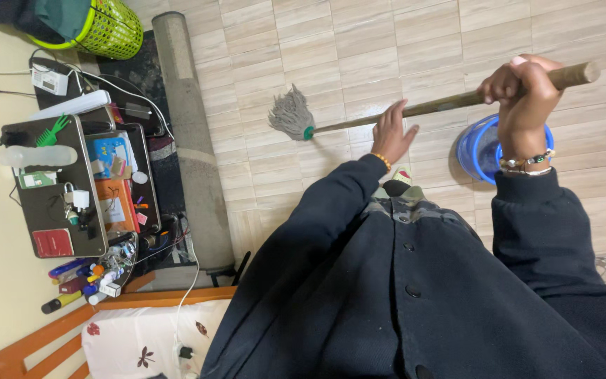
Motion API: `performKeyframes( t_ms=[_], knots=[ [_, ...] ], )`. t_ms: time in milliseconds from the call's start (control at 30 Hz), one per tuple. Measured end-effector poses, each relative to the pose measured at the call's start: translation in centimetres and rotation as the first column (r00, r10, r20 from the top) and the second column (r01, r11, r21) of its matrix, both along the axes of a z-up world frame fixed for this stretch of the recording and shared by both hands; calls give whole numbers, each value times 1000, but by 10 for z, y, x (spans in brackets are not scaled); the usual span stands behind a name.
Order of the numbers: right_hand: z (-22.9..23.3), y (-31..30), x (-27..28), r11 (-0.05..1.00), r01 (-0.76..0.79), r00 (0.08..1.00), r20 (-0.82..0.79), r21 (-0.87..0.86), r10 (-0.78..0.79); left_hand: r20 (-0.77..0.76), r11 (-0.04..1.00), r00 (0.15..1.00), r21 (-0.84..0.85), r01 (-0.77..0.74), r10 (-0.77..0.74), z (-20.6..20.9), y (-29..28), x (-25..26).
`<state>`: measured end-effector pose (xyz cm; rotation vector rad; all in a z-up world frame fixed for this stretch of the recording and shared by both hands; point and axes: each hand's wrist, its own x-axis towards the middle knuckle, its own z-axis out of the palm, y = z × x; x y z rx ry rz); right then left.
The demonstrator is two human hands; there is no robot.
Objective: The person mops a tiled floor using a mop and a bucket of water, moving the tool across the floor in long strokes while standing in a room with a bed and a clothing shelf.
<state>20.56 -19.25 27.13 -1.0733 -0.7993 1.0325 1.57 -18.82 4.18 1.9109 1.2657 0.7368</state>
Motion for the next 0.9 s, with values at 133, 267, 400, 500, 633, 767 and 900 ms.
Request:
performKeyframes(
  t_ms=[133, 267, 400, 500, 633, 767, 900],
  knots=[
    [16, -6, 12, 999, 28, 999, 30, 35, -29, 112, 999, 993, 31, 25, -28, 30, -30, 26],
    [29, -17, 20, 998, 14, 997, 80, 64, -19, 148, 996, 987, 79, 46, -58, 44, -38, 49],
    [42, -25, 28, 995, -23, 990, 140, 95, 10, 146, 995, 987, 78, 59, -70, 51, -41, 69],
    [52, -33, 38, 994, -37, 978, 210, 105, 15, 145, 995, 986, 75, 71, -81, 53, -43, 86],
    [63, -38, 49, 993, -76, 948, 316, 88, 45, 158, 992, 982, 85, 89, -102, 51, -44, 108],
    [70, -49, 61, 994, -89, 907, 417, 64, 55, 195, 986, 968, 88, 140, -155, 44, -45, 127],
    [71, -61, 76, 996, -89, 908, 412, 19, 73, 227, 983, 957, 85, 165, -180, 38, -46, 150]
  ],
)
